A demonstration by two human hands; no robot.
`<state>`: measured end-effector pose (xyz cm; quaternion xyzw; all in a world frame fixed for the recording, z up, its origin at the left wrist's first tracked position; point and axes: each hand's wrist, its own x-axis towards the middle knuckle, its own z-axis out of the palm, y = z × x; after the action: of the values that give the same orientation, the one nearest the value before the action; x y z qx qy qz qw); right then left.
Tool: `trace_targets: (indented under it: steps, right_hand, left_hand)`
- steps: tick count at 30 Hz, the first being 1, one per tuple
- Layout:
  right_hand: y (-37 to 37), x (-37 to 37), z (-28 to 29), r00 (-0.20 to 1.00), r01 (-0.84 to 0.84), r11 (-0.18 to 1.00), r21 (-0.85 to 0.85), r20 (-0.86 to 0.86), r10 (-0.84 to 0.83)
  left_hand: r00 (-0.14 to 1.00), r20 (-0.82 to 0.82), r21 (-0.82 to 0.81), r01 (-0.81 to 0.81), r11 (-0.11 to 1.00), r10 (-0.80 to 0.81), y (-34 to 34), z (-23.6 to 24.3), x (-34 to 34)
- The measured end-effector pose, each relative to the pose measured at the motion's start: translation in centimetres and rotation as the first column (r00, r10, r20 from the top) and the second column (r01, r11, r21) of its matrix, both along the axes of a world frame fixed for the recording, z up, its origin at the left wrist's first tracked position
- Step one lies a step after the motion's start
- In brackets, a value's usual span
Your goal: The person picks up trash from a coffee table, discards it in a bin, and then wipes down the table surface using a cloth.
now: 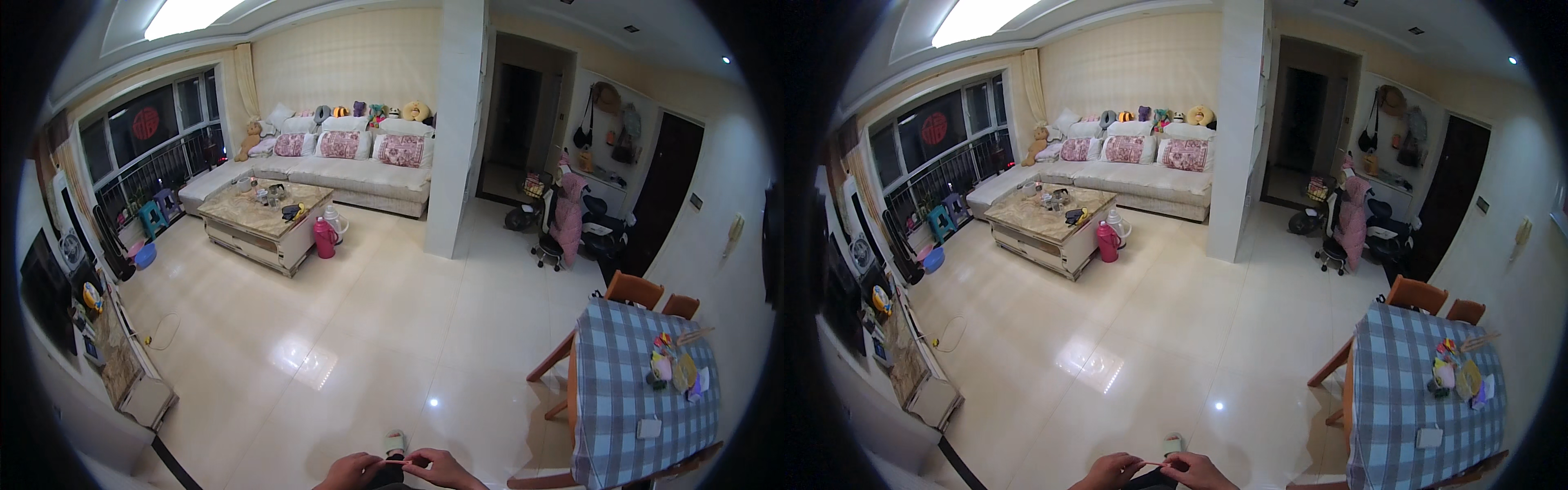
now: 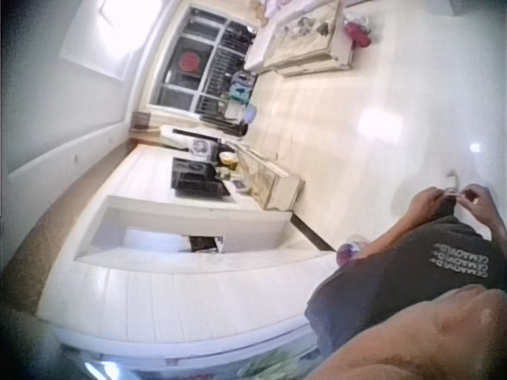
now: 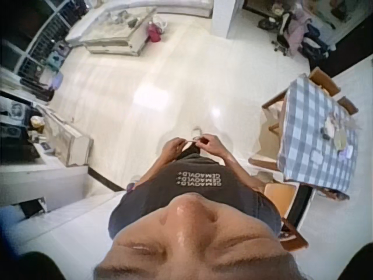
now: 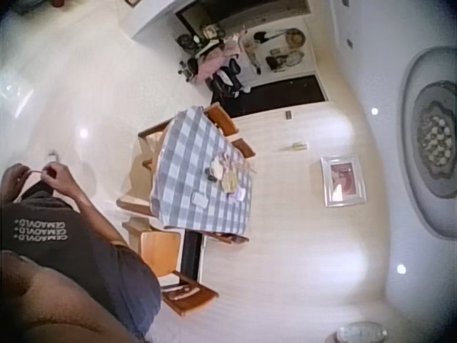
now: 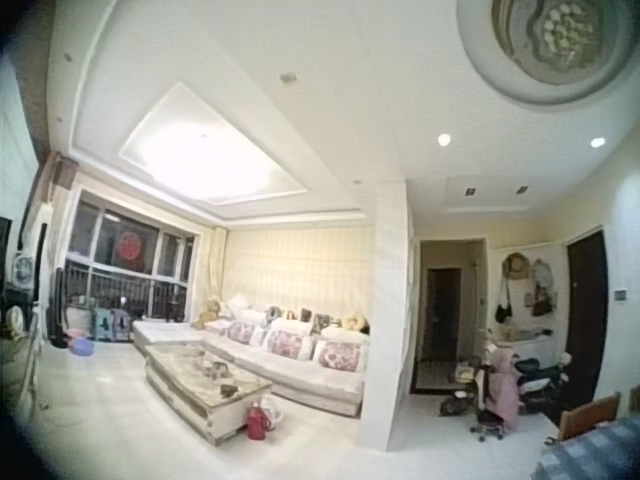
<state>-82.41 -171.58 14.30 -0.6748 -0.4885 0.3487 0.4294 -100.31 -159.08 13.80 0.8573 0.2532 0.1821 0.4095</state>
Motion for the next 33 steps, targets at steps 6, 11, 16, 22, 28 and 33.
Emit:
trace_targets:
  steps: [6,11,16,22,28,33]
  right_hand:
    - [6.9,10.7,0.5,0.966,0.248,0.968,-0.045,-0.069,-0.250]
    - [12.0,19.7,-0.3,0.867,0.409,0.906,-0.111,-0.261,-0.424]
    - [16.0,27.4,-2.5,0.757,0.507,0.858,-0.074,-0.438,-0.485]
    - [24.5,40.1,-3.7,0.731,0.575,0.818,-0.019,-0.437,-0.524]
    - [34.8,54.1,-1.1,0.736,0.641,0.753,0.149,-0.399,-0.548]
    - [42.4,64.0,0.9,0.764,0.636,0.755,0.159,-0.260,-0.590]
  left_hand:
    - [0.982,0.066,0.011,0.176,0.984,-0.177,10.4,2.0,13.7]
    - [0.897,-0.049,0.192,0.440,0.877,-0.440,18.0,3.0,24.8]
    - [0.866,-0.014,0.246,0.488,0.837,-0.501,24.0,3.5,34.1]
    - [0.936,0.058,0.143,0.336,0.931,-0.346,31.2,2.7,43.0]
    - [0.958,-0.011,0.156,0.286,0.945,-0.288,38.9,3.2,52.7]
    - [0.997,-0.011,0.078,0.083,0.994,-0.082,44.7,3.9,59.4]
